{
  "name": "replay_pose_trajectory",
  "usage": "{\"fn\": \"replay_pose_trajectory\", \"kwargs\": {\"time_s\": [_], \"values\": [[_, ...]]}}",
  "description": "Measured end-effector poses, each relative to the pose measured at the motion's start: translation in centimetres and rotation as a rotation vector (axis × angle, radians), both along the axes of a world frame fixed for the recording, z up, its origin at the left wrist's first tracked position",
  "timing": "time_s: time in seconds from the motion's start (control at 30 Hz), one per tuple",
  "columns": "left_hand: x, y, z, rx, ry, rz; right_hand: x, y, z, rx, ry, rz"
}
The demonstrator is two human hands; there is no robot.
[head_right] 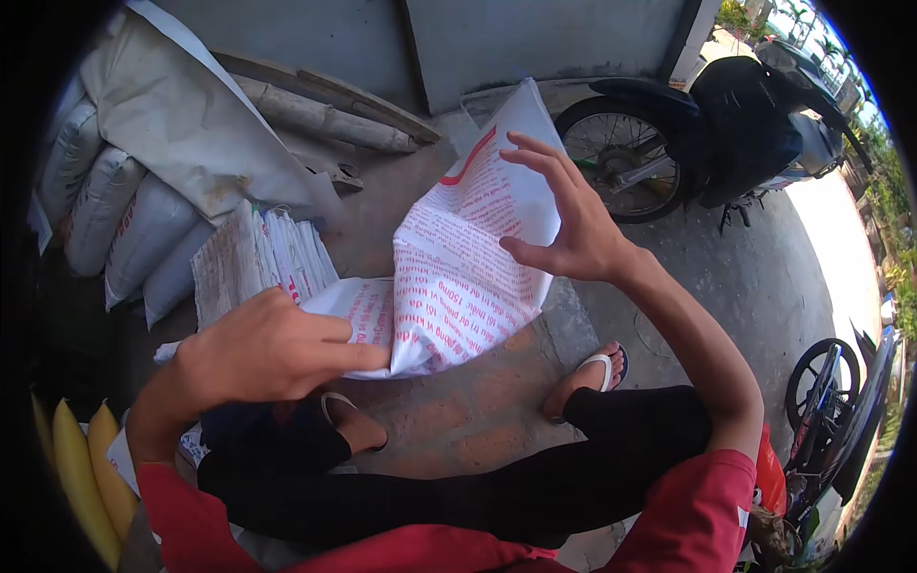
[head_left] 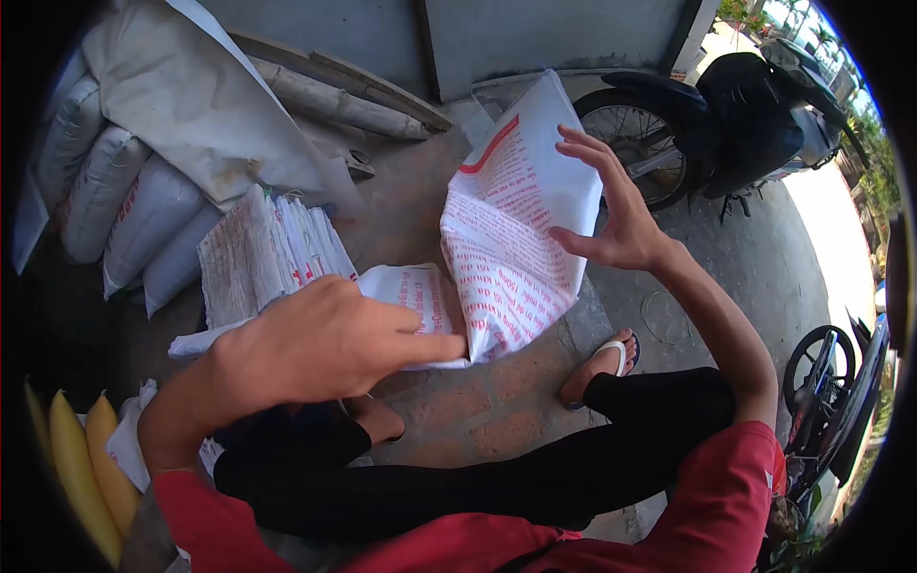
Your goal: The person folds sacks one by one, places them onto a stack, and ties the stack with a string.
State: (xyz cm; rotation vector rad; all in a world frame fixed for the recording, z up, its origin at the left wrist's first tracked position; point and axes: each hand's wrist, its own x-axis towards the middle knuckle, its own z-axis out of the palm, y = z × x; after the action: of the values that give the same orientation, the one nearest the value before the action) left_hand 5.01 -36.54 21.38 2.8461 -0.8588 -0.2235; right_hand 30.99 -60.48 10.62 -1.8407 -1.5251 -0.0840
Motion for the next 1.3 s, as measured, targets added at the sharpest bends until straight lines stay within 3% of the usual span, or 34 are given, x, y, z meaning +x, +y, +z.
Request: {"fn": "replay_pose_trajectory", "kwargs": {"time_s": [0.1,0.2,0.3,0.4,0.43,0.47,0.5,0.57,0.63,0.73,0.87,0.93,1.0,1.17,1.27,1.3], "values": [[-3.5,-3.4,1.4,0.174,-0.1,-0.223,-0.3,0.8,-0.4,-0.339,-0.086,0.072],[-5.5,-4.3,0.7,0.176,-0.143,-0.313,-1.1,1.8,-6.5,-0.54,-0.215,0.18],[-7.1,-4.6,0.4,0.199,-0.142,-0.346,-2.5,3.1,-10.2,-0.537,-0.104,0.254],[-7.9,-4.2,0.6,0.217,-0.11,-0.316,-2.0,5.2,-12.6,-0.645,-0.282,0.434],[-7.6,-3.7,1.1,0.254,-0.145,-0.266,-1.0,5.1,-13.7,-0.569,-0.238,0.505],[-7.1,-2.9,1.9,0.287,-0.183,-0.218,-0.7,4.8,-12.7,-0.779,0.052,0.385],[-6.9,-1.7,2.8,0.336,-0.189,-0.07,0.4,4.1,-12.8,-0.718,0.054,0.344],[-6.6,1.0,2.6,0.21,-0.325,0.48,3.7,2.1,-12.8,-0.586,0.046,0.203],[-6.5,6.6,2.4,0.056,-0.334,0.635,5.7,0.8,-10.3,-0.449,0.024,0.014],[-7.2,11.7,2.9,0.275,-0.254,0.848,7.1,-0.6,-3.6,-0.055,-0.16,-0.103],[-6.4,14.7,2.5,0.132,-0.372,0.901,7.4,-3.3,0.9,0.141,-0.371,-0.16],[-6.0,15.8,1.1,0.094,-0.332,0.957,9.6,-5.6,-1.2,-0.101,-0.32,-0.254],[-5.8,16.8,-2.3,-0.193,-0.218,1.011,10.5,-7.5,-4.5,-0.281,-0.25,-0.362],[-4.9,14.0,-9.0,0.102,-0.523,1.011,12.2,-12.8,-11.6,-0.426,-0.16,-0.42],[-4.8,14.6,-8.7,0.121,-0.492,0.946,13.7,-15.7,-11.4,-0.466,-0.164,-0.577],[-4.7,14.8,-8.4,0.019,-0.525,0.897,14.3,-16.9,-11.5,-0.439,-0.168,-0.627]]}}
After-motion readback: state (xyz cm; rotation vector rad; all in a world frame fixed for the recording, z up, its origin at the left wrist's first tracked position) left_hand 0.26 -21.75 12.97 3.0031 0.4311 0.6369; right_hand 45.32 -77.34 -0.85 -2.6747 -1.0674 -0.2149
